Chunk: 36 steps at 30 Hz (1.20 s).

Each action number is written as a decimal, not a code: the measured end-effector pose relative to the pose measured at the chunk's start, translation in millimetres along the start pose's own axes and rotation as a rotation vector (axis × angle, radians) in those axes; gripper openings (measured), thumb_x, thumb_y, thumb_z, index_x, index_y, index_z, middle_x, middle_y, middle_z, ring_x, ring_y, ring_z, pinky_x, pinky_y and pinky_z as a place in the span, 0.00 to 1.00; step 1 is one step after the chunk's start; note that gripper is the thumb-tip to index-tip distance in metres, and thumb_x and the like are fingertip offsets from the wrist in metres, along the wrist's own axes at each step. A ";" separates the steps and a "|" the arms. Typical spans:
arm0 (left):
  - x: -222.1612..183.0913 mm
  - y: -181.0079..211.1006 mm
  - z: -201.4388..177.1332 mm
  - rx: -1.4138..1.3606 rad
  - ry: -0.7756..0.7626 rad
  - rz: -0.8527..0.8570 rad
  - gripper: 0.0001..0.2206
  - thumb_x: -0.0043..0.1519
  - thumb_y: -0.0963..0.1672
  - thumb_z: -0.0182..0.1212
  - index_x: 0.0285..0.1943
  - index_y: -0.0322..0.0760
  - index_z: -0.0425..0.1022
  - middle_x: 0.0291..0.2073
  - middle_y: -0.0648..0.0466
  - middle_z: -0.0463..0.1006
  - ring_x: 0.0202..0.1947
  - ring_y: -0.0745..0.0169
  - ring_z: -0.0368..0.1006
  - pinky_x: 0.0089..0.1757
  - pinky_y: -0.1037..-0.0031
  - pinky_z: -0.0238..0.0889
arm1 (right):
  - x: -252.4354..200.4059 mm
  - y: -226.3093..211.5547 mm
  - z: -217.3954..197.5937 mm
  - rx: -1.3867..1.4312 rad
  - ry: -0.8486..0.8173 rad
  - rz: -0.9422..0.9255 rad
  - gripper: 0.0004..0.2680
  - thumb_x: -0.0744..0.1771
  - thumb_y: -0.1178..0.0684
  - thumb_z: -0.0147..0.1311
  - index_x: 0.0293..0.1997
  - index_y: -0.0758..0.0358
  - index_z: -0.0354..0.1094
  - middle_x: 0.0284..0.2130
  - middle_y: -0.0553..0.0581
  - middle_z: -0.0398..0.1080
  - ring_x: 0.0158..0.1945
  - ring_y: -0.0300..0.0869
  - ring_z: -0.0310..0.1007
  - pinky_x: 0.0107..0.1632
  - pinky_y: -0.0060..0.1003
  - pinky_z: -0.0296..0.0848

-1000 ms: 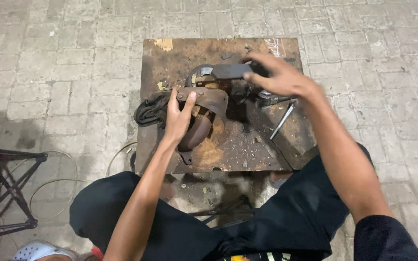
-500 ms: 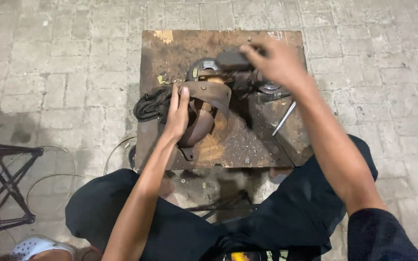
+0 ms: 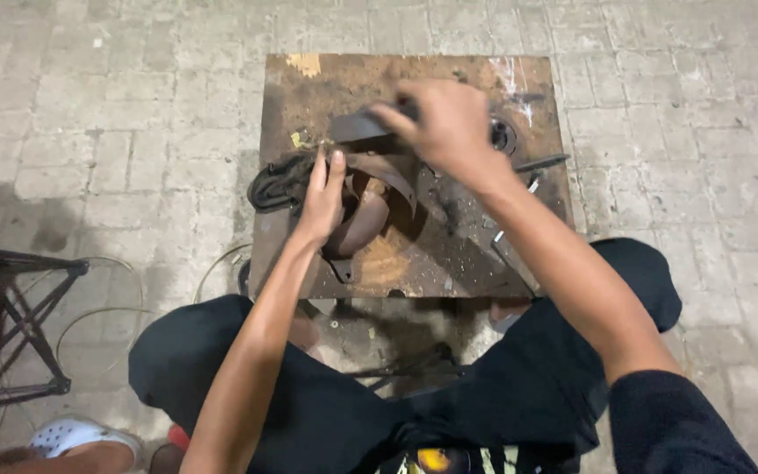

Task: Filing and brushing a metal automotive part to remove rust and debris

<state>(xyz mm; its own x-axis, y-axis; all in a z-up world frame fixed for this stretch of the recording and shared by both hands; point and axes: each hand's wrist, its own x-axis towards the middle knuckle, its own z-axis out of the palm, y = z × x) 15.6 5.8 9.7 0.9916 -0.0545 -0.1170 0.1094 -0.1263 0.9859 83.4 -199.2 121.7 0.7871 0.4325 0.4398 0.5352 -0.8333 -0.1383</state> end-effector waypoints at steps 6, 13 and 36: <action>-1.4 8.1 -1.2 0.063 -0.011 -0.032 0.45 0.61 0.64 0.31 0.79 0.31 0.35 0.78 0.38 0.36 0.78 0.40 0.35 0.69 0.49 0.33 | -6.9 33.8 -37.9 0.327 -0.256 0.349 0.10 0.70 0.45 0.59 0.47 0.60 0.78 0.25 0.55 0.77 0.16 0.35 0.63 0.17 0.28 0.63; -0.4 1.2 -4.3 -0.030 -0.076 0.078 0.37 0.69 0.57 0.35 0.79 0.30 0.34 0.79 0.40 0.36 0.78 0.47 0.34 0.71 0.61 0.31 | -4.0 -0.1 6.6 0.024 0.040 -0.013 0.15 0.70 0.35 0.56 0.33 0.53 0.77 0.16 0.43 0.70 0.15 0.32 0.60 0.17 0.27 0.57; 6.3 -17.0 -2.8 0.006 0.067 -0.019 0.40 0.66 0.59 0.39 0.78 0.24 0.40 0.77 0.37 0.42 0.77 0.48 0.39 0.69 0.65 0.34 | -52.9 105.9 -54.4 0.580 -0.111 0.584 0.25 0.71 0.34 0.33 0.60 0.69 0.64 0.53 0.62 0.71 0.55 0.48 0.69 0.56 0.40 0.66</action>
<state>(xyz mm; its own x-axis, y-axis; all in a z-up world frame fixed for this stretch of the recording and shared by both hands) 20.2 10.3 -7.4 0.9917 0.0146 -0.1274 0.1283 -0.1326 0.9828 81.7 -329.1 132.1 0.9967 0.0424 0.0691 0.0802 -0.6376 -0.7662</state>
